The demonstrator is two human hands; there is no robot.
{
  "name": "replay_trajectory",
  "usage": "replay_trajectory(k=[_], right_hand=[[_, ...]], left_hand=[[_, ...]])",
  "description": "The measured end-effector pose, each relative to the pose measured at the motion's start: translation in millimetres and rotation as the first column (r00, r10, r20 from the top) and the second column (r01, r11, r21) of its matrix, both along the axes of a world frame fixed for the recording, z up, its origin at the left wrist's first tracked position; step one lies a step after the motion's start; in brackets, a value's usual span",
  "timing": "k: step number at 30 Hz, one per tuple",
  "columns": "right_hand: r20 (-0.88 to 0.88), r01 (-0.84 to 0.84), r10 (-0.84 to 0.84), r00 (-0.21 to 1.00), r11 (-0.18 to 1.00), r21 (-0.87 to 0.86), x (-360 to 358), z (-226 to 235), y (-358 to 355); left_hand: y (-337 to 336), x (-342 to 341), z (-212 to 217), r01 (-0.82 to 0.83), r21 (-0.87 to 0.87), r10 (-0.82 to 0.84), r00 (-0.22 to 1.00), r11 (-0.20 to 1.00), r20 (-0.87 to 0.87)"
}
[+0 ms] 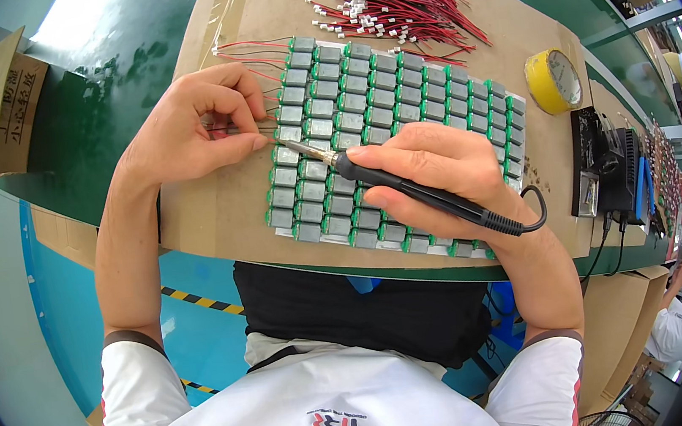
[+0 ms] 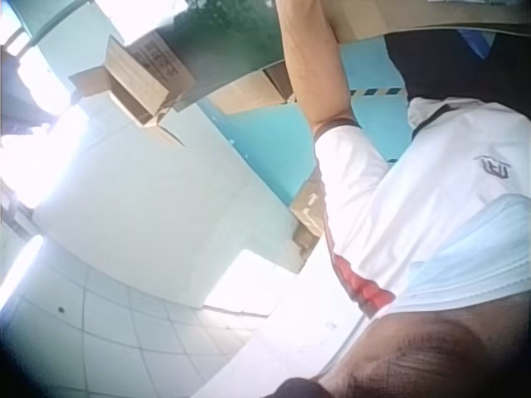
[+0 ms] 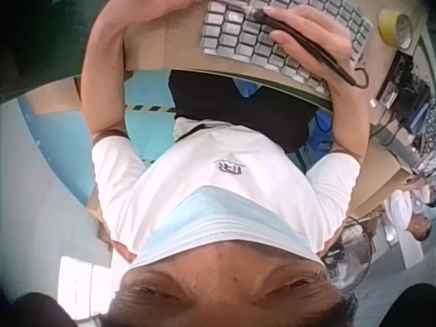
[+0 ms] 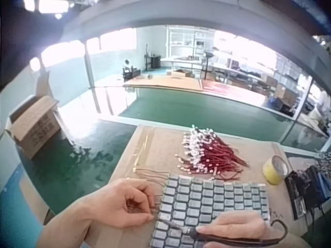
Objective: The person fastens a waist strap, sits at a worktable, and solders wire leads onto battery cells using a soldering iron.
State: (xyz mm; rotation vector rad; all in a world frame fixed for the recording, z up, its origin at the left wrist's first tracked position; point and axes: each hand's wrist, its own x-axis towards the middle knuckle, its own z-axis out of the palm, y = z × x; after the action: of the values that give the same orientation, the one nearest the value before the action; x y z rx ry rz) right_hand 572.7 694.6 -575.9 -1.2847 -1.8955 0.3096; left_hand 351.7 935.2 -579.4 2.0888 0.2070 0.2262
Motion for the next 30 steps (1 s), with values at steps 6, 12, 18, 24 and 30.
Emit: replay_trajectory(k=[6, 12, 18, 24, 30], right_hand=[[-0.024, -0.010, 0.010, 1.000, 1.000, -0.010, 1.8, -2.4, -2.5], [-0.070, 0.009, -0.013, 0.997, 0.998, -0.055, 0.2, 1.0, -5.0], [-0.104, 0.015, -0.019, 0.994, 0.999, -0.039, 2.4, 6.4, -4.5], [-0.016, 0.238, -0.242, 0.970, 0.963, -0.124, 10.2, 49.1, -27.2], [-0.005, 0.557, -0.558, 0.830, 0.828, -0.066, 10.8, 53.0, -93.2]], left_hand=[[-0.3, -1.0, -0.4, -0.002, 0.011, 0.002, 1.000, 1.000, -0.010], [-0.8, -2.4, -0.3, -0.002, 0.009, 0.002, 1.000, 1.000, -0.015], [0.2, -3.2, 0.6, -0.007, -0.007, 0.007, 1.000, 1.000, -0.031], [-1.1, 5.1, 4.4, 0.003, 0.006, -0.003, 1.000, 1.000, -0.016], [1.0, -8.4, 2.2, -0.050, -0.017, 0.049, 0.998, 0.999, -0.025]])
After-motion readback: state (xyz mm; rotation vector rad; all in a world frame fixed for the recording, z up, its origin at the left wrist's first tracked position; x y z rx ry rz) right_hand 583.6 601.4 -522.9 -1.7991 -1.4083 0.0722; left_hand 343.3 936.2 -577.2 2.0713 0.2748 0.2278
